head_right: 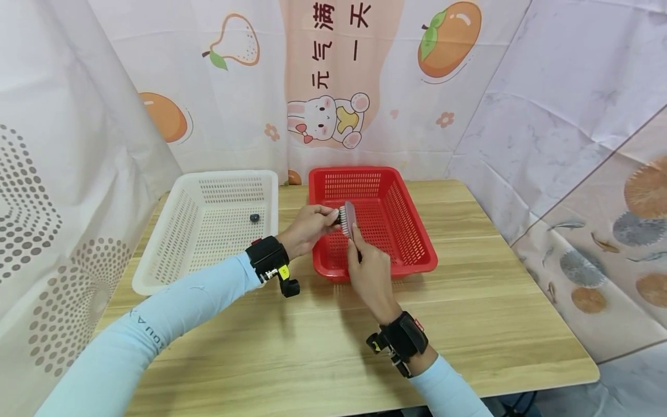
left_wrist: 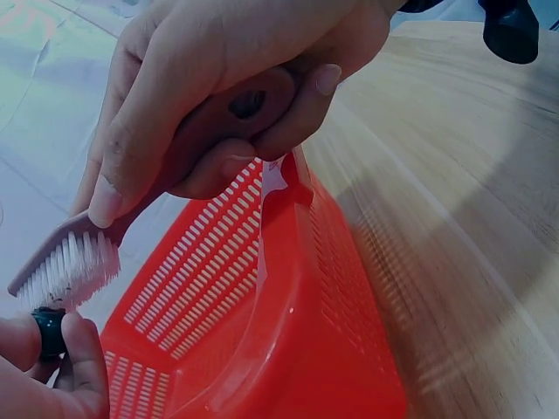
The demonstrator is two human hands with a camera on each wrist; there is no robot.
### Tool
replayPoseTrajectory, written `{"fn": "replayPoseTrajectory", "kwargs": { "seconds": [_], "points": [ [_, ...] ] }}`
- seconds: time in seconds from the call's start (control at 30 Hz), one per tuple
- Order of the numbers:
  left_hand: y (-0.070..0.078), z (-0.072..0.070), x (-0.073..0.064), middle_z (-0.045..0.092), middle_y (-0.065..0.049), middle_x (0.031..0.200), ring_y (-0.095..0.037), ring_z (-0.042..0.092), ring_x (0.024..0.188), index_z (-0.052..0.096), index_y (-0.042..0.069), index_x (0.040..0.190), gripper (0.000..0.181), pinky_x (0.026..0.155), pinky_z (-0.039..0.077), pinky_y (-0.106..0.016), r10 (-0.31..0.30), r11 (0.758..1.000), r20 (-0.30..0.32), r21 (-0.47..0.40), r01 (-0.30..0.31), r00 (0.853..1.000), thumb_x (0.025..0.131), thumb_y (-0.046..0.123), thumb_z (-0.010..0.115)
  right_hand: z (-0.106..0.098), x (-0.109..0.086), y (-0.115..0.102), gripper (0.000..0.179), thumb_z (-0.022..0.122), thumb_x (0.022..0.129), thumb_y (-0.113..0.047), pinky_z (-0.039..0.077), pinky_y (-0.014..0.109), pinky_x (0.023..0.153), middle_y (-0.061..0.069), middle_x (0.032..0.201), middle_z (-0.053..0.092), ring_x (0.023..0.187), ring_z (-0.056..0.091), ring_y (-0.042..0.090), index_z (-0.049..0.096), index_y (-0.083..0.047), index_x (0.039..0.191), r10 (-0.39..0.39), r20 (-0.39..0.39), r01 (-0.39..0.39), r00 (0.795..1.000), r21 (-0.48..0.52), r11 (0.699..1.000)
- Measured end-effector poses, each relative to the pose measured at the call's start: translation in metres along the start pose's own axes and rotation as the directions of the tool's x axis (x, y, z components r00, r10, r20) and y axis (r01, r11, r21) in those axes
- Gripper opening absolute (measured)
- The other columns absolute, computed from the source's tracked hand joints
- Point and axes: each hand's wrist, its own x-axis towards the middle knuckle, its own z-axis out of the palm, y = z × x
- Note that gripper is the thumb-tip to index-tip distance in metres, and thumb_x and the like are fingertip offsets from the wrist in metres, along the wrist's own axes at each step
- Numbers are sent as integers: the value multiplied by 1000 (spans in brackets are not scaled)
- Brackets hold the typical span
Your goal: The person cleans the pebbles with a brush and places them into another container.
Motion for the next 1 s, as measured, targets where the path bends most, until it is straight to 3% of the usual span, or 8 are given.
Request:
{"fn": "replayPoseTrajectory", "kwargs": {
  "seconds": [0.4, 0.8, 1.0],
  "points": [
    [2, -1, -5, 63, -19, 120, -18, 67, 92, 62, -8, 121, 20, 100, 54, -38, 59, 996, 57, 69, -63, 997, 103, 0, 59, -1, 6, 3, 41, 59, 105, -14, 26, 25, 41, -4, 54, 35, 43, 31, 8, 56, -4, 145, -19, -27, 19, 999, -3, 1000],
    [-1, -3, -6, 64, -21, 118, -18, 65, 90, 62, -12, 120, 20, 102, 52, -44, 68, 989, 101, 127, -81, 993, 102, -5, 56, 2, 10, 8, 40, 57, 106, -16, 25, 25, 41, -5, 53, 35, 42, 29, 7, 56, -5, 145, 10, 1, -10, 1000, 0, 1000],
    [0, -6, -4, 63, -20, 119, -19, 66, 91, 61, -10, 123, 21, 105, 50, -45, 61, 992, 72, 104, -69, 996, 104, -2, 56, 3, 11, 4, 40, 57, 106, -16, 25, 25, 41, -5, 53, 34, 43, 30, 7, 58, -6, 144, 11, -8, -11, 1000, 2, 1000]
  ]
}}
